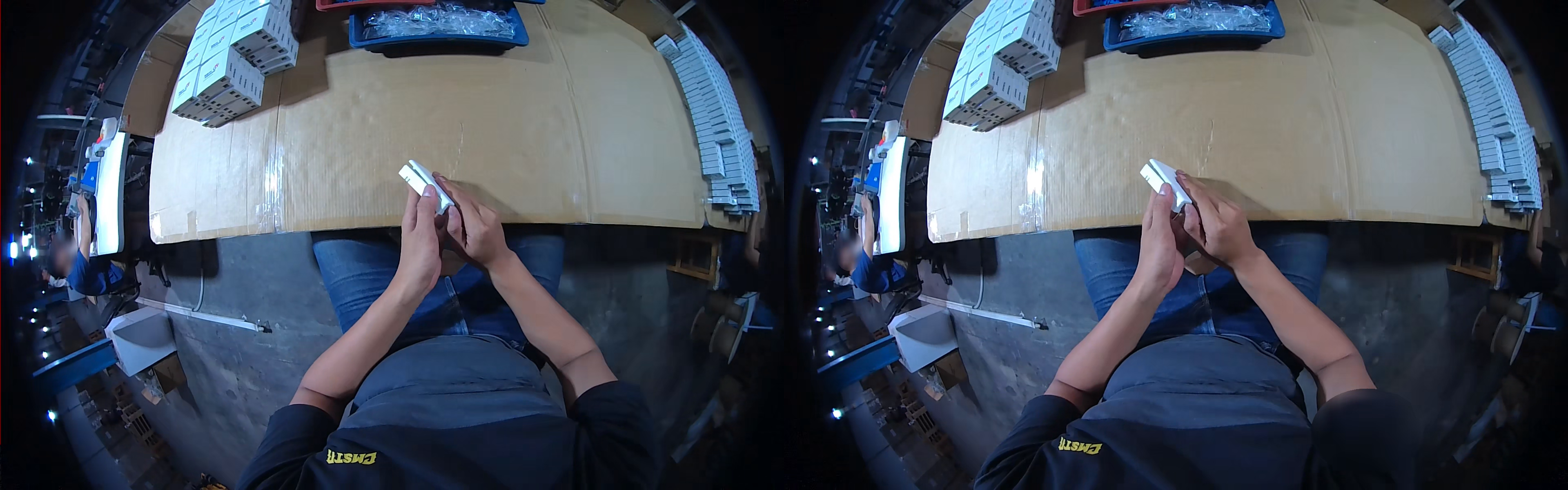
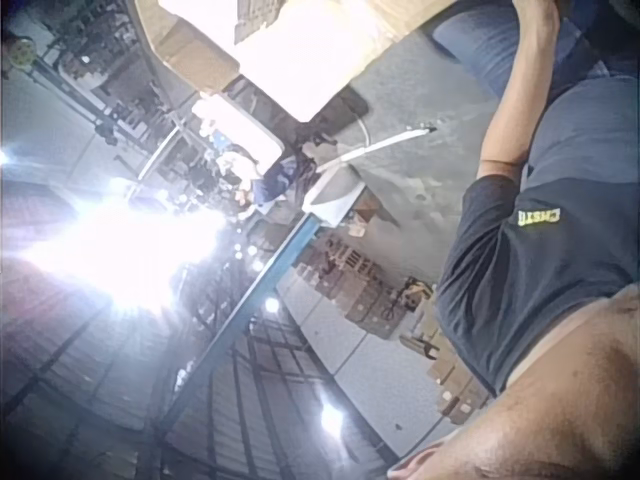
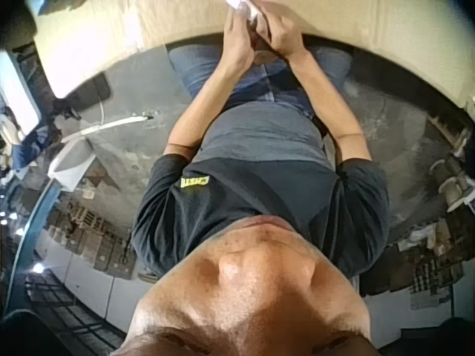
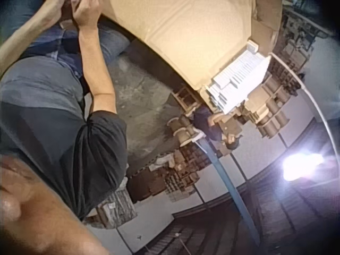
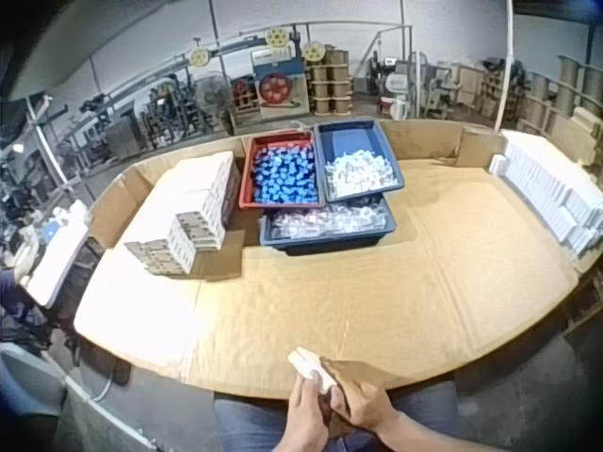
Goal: The worker is assembling small electronic components, specifically placing small connectors and internal parts into a white housing and then closing the housing with a lid.
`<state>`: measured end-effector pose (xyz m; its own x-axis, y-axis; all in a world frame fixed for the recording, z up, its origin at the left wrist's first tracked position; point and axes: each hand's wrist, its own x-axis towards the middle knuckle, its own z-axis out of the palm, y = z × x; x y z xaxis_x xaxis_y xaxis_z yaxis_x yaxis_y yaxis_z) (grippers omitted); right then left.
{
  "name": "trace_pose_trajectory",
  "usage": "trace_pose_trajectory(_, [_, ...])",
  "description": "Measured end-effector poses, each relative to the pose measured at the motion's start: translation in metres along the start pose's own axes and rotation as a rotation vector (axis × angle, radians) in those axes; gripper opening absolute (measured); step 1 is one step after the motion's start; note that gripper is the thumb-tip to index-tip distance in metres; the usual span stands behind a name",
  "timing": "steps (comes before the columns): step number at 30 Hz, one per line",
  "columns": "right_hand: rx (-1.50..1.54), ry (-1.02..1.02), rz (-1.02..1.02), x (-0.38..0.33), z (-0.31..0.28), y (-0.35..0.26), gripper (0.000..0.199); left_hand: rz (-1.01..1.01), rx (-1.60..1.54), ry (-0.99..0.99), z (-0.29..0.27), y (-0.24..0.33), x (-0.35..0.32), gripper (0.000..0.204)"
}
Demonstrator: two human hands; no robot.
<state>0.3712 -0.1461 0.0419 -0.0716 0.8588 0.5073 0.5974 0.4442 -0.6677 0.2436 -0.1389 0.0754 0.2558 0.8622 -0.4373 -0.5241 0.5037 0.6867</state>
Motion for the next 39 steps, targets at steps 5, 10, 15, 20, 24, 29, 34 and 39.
trace_pose_trajectory(5, [-0.026, -0.001, 0.000, -0.003, 0.000, -0.003, 0.040, 0.020, 0.014, 0.009, 0.003, -0.001, -0.003, 0.053])
trace_pose_trajectory(10, [-0.054, -0.003, -0.028, -0.004, 0.002, -0.003, 0.039, 0.027, -0.039, 0.048, 0.001, -0.005, -0.004, 0.034])
trace_pose_trajectory(15, [-0.032, -0.002, -0.032, -0.008, 0.004, -0.002, 0.040, 0.056, -0.016, 0.056, -0.004, -0.010, -0.006, 0.039])
trace_pose_trajectory(20, [0.135, -0.050, 0.001, 0.006, -0.004, -0.009, 0.040, 0.070, -0.031, 0.056, -0.005, -0.002, -0.005, 0.046])
trace_pose_trajectory(24, [0.610, -0.071, 0.295, 0.013, -0.016, -0.011, 0.044, 0.139, 0.006, 0.059, 0.000, 0.017, -0.003, 0.048])
trace_pose_trajectory(29, [0.551, 0.056, 0.540, 0.017, -0.024, 0.002, 0.035, 0.062, -0.018, -0.012, -0.015, 0.021, 0.006, 0.052])
trace_pose_trajectory(34, [0.767, -0.105, 0.842, 0.022, -0.034, -0.007, 0.032, 0.113, 0.079, -0.078, -0.015, 0.018, 0.004, 0.067])
trace_pose_trajectory(39, [0.896, -0.153, 0.798, 0.034, -0.050, -0.028, 0.041, 0.348, 0.528, -0.285, -0.021, 0.013, 0.006, 0.108])
